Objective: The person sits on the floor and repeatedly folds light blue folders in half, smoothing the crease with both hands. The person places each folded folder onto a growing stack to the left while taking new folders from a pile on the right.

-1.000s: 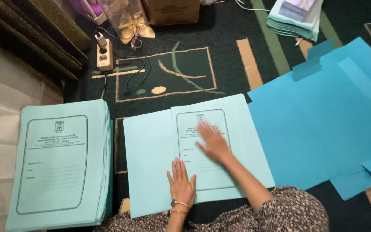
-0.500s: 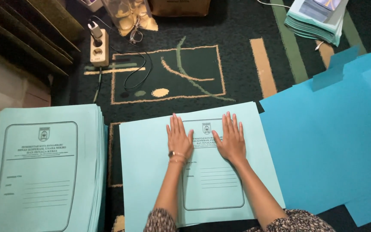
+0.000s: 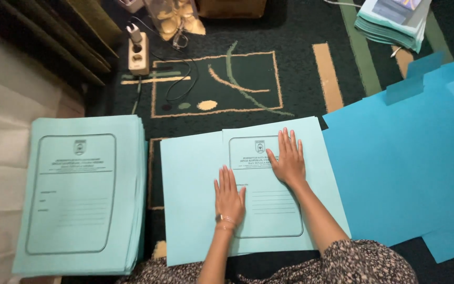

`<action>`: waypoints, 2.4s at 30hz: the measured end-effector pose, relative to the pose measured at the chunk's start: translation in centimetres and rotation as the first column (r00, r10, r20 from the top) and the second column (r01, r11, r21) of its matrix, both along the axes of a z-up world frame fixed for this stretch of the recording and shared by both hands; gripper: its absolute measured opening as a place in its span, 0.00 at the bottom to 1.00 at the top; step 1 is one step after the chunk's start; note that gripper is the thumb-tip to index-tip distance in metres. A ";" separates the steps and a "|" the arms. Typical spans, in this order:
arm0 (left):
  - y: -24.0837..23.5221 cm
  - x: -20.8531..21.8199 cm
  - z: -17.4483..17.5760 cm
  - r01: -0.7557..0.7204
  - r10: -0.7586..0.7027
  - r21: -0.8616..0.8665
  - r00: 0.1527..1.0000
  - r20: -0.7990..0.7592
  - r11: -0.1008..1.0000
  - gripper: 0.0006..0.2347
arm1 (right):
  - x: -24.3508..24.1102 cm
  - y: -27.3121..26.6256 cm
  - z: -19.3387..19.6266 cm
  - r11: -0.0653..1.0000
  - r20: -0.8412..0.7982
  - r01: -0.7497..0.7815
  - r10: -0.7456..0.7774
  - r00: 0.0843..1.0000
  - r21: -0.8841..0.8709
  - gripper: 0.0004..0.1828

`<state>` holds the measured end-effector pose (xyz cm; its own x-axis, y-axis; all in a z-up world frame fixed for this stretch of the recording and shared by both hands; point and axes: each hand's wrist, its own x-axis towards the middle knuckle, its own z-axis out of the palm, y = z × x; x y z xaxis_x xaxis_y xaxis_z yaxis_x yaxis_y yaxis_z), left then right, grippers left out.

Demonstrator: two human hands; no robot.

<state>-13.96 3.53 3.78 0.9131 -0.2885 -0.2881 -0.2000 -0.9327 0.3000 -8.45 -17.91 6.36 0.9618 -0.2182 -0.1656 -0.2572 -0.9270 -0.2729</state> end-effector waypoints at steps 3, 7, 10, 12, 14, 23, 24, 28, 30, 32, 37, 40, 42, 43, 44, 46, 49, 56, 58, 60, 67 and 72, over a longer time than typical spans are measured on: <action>1.9 -7.2 -4.9 0.008 -0.001 -0.015 0.911 0.413 1.000 0.32 | 0.0 -0.7 -2.5 0.998 0.133 -0.057 0.053 0.990 0.033 0.44; 2.9 -11.2 -6.0 -0.087 -0.072 0.236 0.805 0.590 0.968 0.35 | -4.5 3.3 -1.1 0.996 0.033 0.007 -0.010 0.999 0.083 0.42; 2.7 -11.3 -6.6 -0.097 -0.054 0.211 0.790 0.611 0.973 0.36 | -11.0 5.8 -4.1 0.981 0.273 -0.189 0.192 0.943 -0.038 0.44; 2.7 -11.2 -7.0 -0.099 -0.034 0.191 0.806 0.591 0.977 0.35 | -15.7 7.3 -3.6 0.854 0.274 -0.518 0.507 0.817 -0.034 0.42; 2.8 -11.5 -6.9 -0.091 -0.026 0.176 0.820 0.571 0.980 0.35 | -15.6 6.9 -3.6 0.836 0.268 -0.545 0.540 0.798 -0.062 0.42; 2.5 -11.3 -5.4 -0.090 -0.050 0.236 0.847 0.529 0.968 0.35 | -0.8 4.2 0.5 0.955 -0.016 -0.281 0.283 0.959 0.092 0.45; 2.6 -11.4 -5.2 -0.097 -0.045 0.230 0.838 0.544 0.968 0.36 | 1.0 4.0 1.3 0.975 -0.014 -0.182 0.185 0.983 0.125 0.45; 2.3 -10.7 -4.6 -0.091 -0.044 0.216 0.834 0.550 0.972 0.36 | 4.9 1.8 -1.9 0.990 0.094 -0.115 0.107 0.990 0.080 0.46; 1.7 -10.1 -4.3 -0.053 -0.037 0.139 0.819 0.572 0.989 0.33 | 4.8 1.8 -1.3 0.996 0.074 -0.066 0.062 0.995 0.058 0.46; 0.5 -8.1 -4.6 -0.020 -0.054 0.122 0.819 0.571 0.992 0.32 | 2.3 2.2 -1.9 0.997 0.126 -0.042 0.034 0.991 0.059 0.44; -2.7 1.4 -0.7 0.082 -0.078 0.041 0.993 -0.087 0.996 0.29 | -6.5 4.0 -0.9 1.000 0.083 0.008 -0.007 0.997 -0.010 0.40; -4.3 7.4 -4.1 0.064 -0.064 0.032 0.998 0.000 0.997 0.28 | -11.5 5.2 -1.0 0.998 0.072 0.016 -0.012 0.997 -0.058 0.39; -4.9 10.7 -8.8 0.057 0.021 -0.151 0.882 0.471 0.987 0.28 | -14.4 6.0 -1.7 0.998 0.024 0.035 -0.034 0.999 -0.043 0.42; -5.1 11.5 -9.2 0.056 0.021 -0.152 0.885 0.465 0.987 0.28 | -15.7 6.1 -2.4 0.998 0.017 0.035 -0.034 0.999 -0.043 0.42; -5.4 12.9 -9.2 0.034 0.025 -0.112 0.875 0.484 0.993 0.28 | -16.5 6.3 -3.2 0.995 0.098 0.039 -0.030 0.995 -0.089 0.42; -5.9 15.0 -9.0 0.013 0.026 -0.073 0.862 0.506 0.997 0.28 | -16.7 6.2 -3.7 0.989 0.183 0.050 -0.024 0.983 -0.136 0.43; -5.5 14.5 -8.9 0.023 0.028 -0.096 0.869 0.493 0.995 0.28 | -16.9 6.5 -3.4 0.992 0.103 0.060 -0.048 0.993 -0.112 0.43; -3.8 6.5 -8.2 -0.050 0.044 -0.002 0.868 0.495 0.999 0.29 | -17.0 6.4 -2.7 0.996 0.174 0.059 -0.046 0.984 -0.068 0.43; -2.5 2.4 -7.7 -0.054 0.028 0.035 0.858 0.514 0.998 0.29 | -17.4 6.6 -2.9 0.996 0.160 0.055 -0.042 0.986 -0.075 0.43; -1.5 -1.6 -6.7 -0.049 0.075 -0.069 0.888 0.454 0.996 0.30 | -17.2 6.4 -3.3 0.995 0.220 0.054 -0.035 0.975 -0.083 0.43; 0.3 -14.2 -7.7 -0.349 0.255 0.079 0.805 0.536 0.934 0.39 | -17.9 6.4 -3.2 0.998 0.215 0.064 -0.060 0.975 -0.011 0.43; -0.3 -14.8 -9.7 -0.461 0.450 -0.125 0.709 0.543 0.878 0.44 | -19.0 6.5 -3.6 0.955 0.264 0.298 -0.287 0.921 -0.002 0.45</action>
<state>-28.77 3.27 -5.96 0.9342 0.2037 0.2928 0.1283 -0.9578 0.2571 -27.45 -11.41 2.74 0.8622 -0.4977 0.0944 -0.4448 -0.8331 -0.3288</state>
